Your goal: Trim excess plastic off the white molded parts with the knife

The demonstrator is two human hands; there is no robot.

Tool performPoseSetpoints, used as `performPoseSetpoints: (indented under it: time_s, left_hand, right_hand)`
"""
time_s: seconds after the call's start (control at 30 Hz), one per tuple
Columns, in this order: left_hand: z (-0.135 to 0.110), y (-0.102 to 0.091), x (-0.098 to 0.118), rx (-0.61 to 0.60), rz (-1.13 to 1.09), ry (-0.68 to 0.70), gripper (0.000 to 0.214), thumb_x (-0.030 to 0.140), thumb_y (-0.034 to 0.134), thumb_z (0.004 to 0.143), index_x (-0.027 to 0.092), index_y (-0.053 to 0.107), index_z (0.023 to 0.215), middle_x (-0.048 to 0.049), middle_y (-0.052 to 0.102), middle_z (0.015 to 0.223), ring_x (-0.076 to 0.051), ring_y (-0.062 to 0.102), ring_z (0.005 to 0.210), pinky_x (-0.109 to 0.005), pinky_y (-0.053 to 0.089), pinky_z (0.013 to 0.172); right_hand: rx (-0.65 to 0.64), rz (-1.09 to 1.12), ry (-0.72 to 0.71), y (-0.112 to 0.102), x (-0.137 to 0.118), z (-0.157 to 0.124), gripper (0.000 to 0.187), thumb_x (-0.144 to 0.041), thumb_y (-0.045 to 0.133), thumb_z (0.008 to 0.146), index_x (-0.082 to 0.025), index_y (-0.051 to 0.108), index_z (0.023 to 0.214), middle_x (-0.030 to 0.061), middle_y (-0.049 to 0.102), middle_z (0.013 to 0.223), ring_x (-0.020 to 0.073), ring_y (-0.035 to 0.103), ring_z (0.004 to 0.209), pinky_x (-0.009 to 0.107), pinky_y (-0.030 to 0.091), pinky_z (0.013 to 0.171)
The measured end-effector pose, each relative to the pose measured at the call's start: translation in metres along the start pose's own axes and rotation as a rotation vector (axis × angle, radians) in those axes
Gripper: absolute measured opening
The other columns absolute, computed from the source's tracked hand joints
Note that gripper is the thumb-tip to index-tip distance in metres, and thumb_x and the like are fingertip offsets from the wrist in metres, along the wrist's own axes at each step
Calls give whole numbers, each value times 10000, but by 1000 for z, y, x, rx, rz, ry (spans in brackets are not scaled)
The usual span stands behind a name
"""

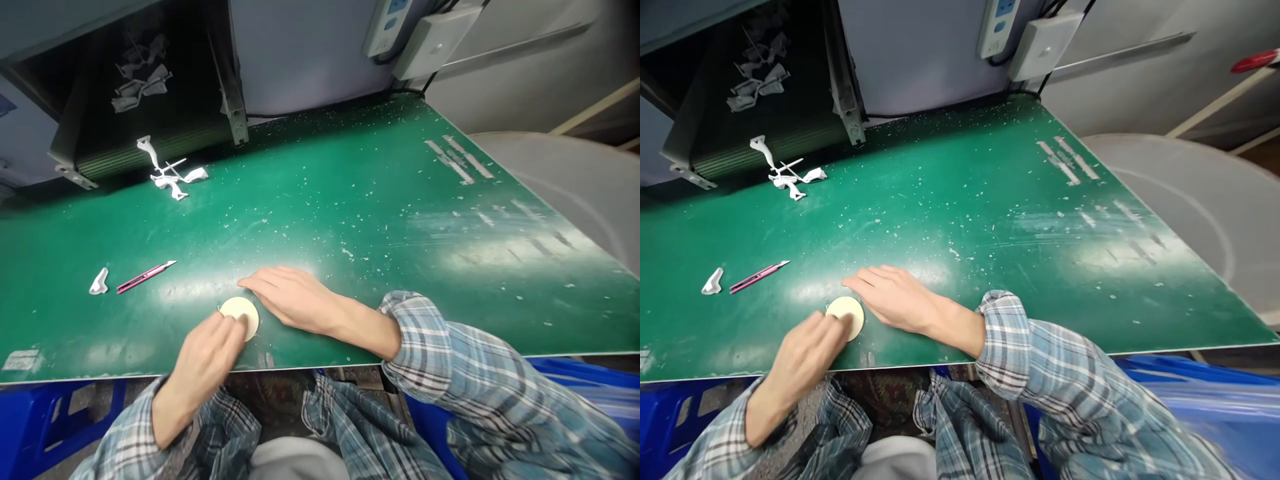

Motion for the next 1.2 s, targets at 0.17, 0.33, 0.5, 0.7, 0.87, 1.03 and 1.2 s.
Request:
performPoseSetpoints:
  time_s: [0.17,0.33,0.5,0.7,0.87,1.03,1.2]
  left_hand:
    - [5,1,-2,-12,24,-43,137,131,513,1064,103,602,1165,-36,568,789,-206,487,694,-363,401,615]
    - [8,2,-1,-20,-13,14,156,139,500,1075,105,590,1198,-32,572,789,-204,486,700,-352,405,639]
    - [8,4,-3,-19,28,-9,139,143,495,1077,117,596,1170,-45,587,815,-211,503,721,-352,412,653]
    - [9,6,-1,-10,48,-54,150,137,507,1070,114,594,1190,-46,580,824,-221,498,731,-364,412,662]
    - [10,10,-3,-12,34,-60,163,146,504,1076,101,588,1208,-51,586,838,-220,501,742,-361,421,677]
    - [12,9,0,6,19,-15,158,147,506,1075,112,595,1200,-42,576,819,-216,492,732,-357,422,672]
    - [13,7,-1,12,30,-27,161,119,466,1073,132,605,1154,-47,573,818,-223,494,724,-356,404,649]
  right_hand:
    - [-10,-8,30,-2,0,1,356,-100,477,1048,-120,593,1384,134,736,1195,266,706,1042,431,585,875]
    - [8,31,48,-2,1,1,361,-79,459,1043,-112,599,1375,152,718,1192,265,691,1054,439,588,896]
    - [13,24,62,-3,2,2,350,-84,475,1040,-124,604,1363,143,714,1201,268,687,1061,447,591,917]
    - [-3,-6,66,-7,1,3,358,-95,498,1042,-114,591,1387,145,708,1243,272,684,1095,447,582,940]
    - [15,-1,68,-8,1,3,368,-99,507,1045,-119,581,1404,139,710,1257,258,685,1098,436,577,939]
    - [39,24,42,-4,1,3,364,-100,520,1040,-114,589,1397,142,718,1248,262,694,1087,444,582,927]
    - [74,39,15,-3,2,2,366,-82,513,1028,-129,602,1380,135,724,1257,254,698,1083,436,583,928]
Point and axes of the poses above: each hand's wrist, its own z-axis towards the middle knuckle, its own y-axis out of the palm, x = y × z, the point moved 1 cm from there along z, towards the middle knuckle
